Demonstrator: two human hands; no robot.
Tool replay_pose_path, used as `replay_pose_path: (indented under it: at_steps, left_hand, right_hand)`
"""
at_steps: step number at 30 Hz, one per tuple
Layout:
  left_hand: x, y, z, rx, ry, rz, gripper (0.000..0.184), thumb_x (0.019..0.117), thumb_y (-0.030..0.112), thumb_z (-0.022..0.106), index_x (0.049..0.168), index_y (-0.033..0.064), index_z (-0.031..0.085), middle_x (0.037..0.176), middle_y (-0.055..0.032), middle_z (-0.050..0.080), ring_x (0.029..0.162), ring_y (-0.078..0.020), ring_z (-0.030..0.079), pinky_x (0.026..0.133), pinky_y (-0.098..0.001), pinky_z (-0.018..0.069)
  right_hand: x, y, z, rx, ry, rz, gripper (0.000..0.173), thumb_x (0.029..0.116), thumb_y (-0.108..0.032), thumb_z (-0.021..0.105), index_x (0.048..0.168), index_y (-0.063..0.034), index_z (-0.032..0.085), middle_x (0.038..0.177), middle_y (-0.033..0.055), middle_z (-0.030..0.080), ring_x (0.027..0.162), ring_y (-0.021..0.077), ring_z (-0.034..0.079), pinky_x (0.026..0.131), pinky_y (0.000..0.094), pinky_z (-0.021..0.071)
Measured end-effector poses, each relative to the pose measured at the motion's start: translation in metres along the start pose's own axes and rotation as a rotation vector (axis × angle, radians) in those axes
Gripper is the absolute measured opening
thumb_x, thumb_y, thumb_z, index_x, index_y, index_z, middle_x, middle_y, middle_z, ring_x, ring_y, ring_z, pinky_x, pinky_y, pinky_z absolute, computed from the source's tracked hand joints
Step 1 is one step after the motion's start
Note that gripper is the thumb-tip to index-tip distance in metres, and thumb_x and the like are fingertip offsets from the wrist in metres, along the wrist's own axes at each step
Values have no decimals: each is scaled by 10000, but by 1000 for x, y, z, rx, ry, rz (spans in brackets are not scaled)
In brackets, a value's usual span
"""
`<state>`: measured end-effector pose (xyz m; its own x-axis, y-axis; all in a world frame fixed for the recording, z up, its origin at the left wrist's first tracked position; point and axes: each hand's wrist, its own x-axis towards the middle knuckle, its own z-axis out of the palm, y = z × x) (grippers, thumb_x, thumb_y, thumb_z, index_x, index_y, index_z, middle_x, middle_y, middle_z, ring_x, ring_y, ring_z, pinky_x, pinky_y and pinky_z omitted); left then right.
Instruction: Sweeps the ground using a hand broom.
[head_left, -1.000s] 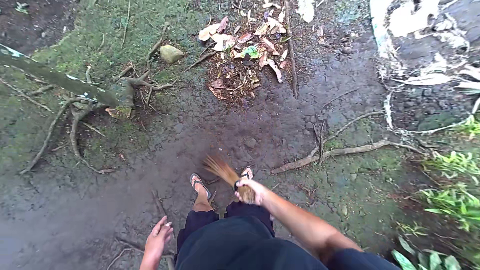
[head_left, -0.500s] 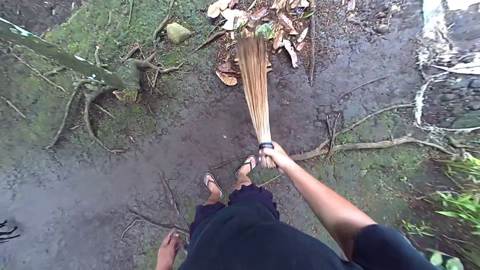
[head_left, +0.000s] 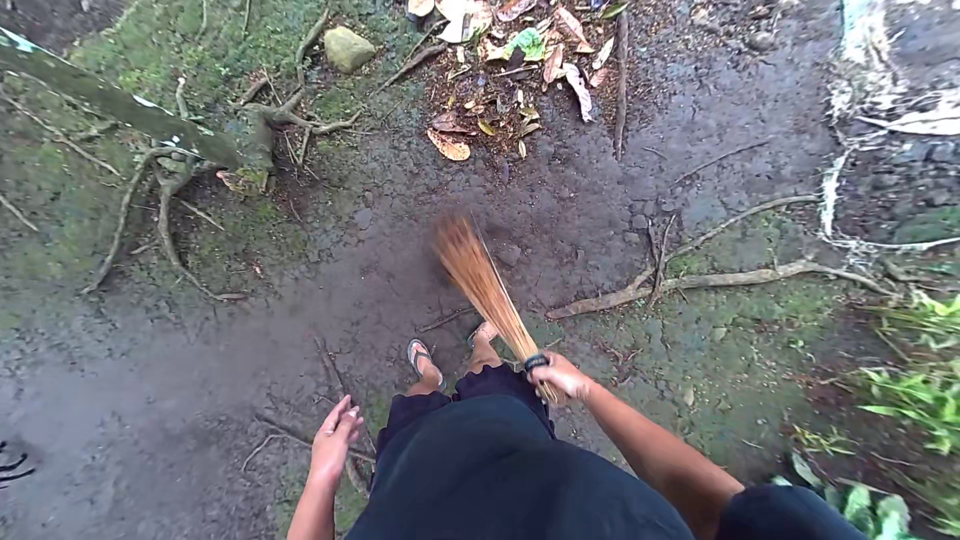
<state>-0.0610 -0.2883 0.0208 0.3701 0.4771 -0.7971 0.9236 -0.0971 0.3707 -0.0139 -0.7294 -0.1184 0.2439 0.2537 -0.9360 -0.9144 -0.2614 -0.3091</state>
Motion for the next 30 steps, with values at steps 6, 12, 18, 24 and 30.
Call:
replay_pose_path:
  at_steps: [6, 12, 18, 24, 30]
  left_hand:
    - [7, -43, -11, 34, 35, -141, 438, 1085, 157, 491, 1512, 67, 453, 1335, -239, 607, 1094, -311, 662, 913, -458, 539]
    - [10, -19, -6, 27, 34, -91, 441, 1082, 182, 504, 1508, 77, 463, 1373, -227, 591, 1135, -316, 660, 928, -457, 548]
    - [1, 1, 5, -1, 1, -20, 433, 1084, 178, 497, 1503, 77, 469, 1350, -198, 621, 1117, -281, 673, 921, -422, 552]
    - [11, -17, 10, 9, 1, -69, 439, 1085, 169, 499, 1513, 82, 459, 1347, -224, 609, 1099, -299, 662, 908, -443, 538]
    - [6, -20, 3, -20, 31, -54, 440, 1077, 169, 516, 1506, 86, 471, 1369, -224, 593, 1108, -301, 665, 900, -442, 551]
  right_hand:
    - [-33, -14, 3, 310, -144, 98, 370, 920, -189, 632, 1250, -52, 536, 874, 97, 652, 694, 204, 653, 641, 370, 582]
    - [12, -72, -22, 123, 123, -95, 515, 871, -103, 724, 1340, -9, 536, 1108, 175, 643, 871, 251, 671, 770, 425, 594]
    - [-43, -42, 32, 362, -85, -71, 556, 890, -118, 658, 1389, -52, 421, 993, 146, 658, 729, 238, 684, 651, 389, 606]
    - [-48, -68, 28, 849, -299, 221, 168, 1010, -224, 512, 1087, -78, 539, 832, 117, 654, 637, 191, 656, 556, 308, 570]
    - [-21, -169, -115, 708, 164, -19, 240, 1006, -205, 555, 1194, -57, 529, 846, 123, 624, 644, 202, 641, 571, 324, 572]
